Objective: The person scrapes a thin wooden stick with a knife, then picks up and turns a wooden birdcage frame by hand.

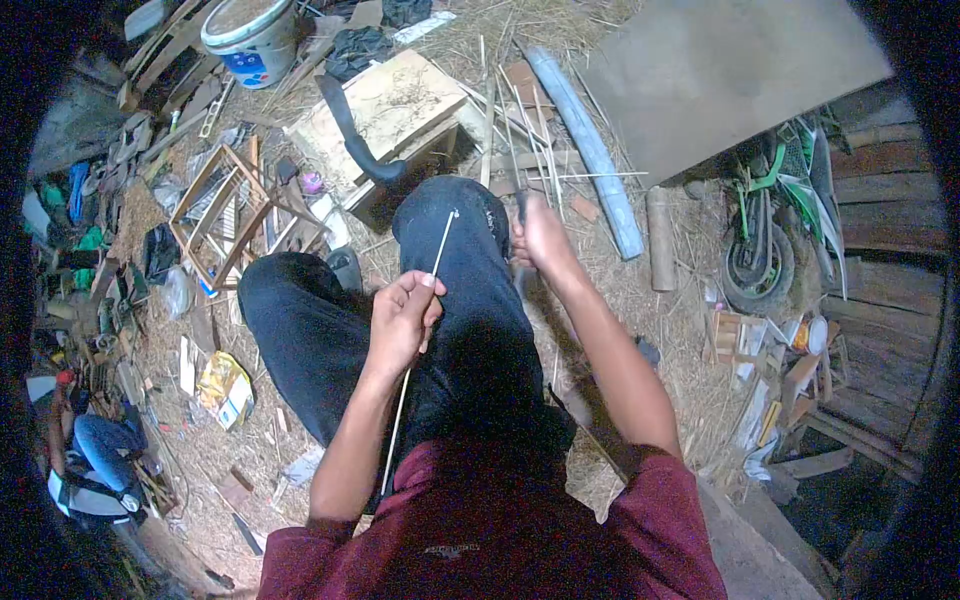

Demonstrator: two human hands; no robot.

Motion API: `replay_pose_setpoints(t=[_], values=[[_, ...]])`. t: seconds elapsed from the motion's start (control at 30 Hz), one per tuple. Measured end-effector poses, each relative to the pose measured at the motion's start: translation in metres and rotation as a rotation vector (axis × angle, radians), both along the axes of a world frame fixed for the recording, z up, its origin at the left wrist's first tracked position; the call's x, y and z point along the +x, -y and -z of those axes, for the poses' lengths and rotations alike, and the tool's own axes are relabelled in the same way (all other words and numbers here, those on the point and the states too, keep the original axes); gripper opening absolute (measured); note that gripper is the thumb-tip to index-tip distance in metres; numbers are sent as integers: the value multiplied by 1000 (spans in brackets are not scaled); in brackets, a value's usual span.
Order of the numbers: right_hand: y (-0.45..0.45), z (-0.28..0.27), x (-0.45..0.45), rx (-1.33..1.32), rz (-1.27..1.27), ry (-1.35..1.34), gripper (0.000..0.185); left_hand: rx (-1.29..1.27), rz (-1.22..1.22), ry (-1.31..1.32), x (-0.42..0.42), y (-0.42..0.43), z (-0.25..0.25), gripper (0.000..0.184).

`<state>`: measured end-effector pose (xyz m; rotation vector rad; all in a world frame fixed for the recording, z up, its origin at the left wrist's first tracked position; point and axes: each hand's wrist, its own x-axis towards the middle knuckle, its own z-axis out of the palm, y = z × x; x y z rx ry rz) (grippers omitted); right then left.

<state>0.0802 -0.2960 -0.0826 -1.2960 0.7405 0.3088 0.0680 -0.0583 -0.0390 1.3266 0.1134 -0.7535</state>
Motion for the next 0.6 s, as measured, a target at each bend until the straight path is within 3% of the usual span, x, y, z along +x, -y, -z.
replay_pose_setpoints(t=[0.03,0.2,0.33,0.4,0.6], values=[[-5,8,-4,-782,-145,430,50,-2,-9,-10,1,-1,1,25],[-15,-21,-11,-823,-196,456,39,-6,-38,-20,6,-2,4,24],[-38,-36,-3,-1078,-349,572,34,218,-69,188,4,7,0,21],[-49,-43,2,-1132,-376,470,34,331,-85,370,5,11,7,19],[-54,-31,9,-1236,-447,402,38,535,-55,543,3,14,-17,17]])
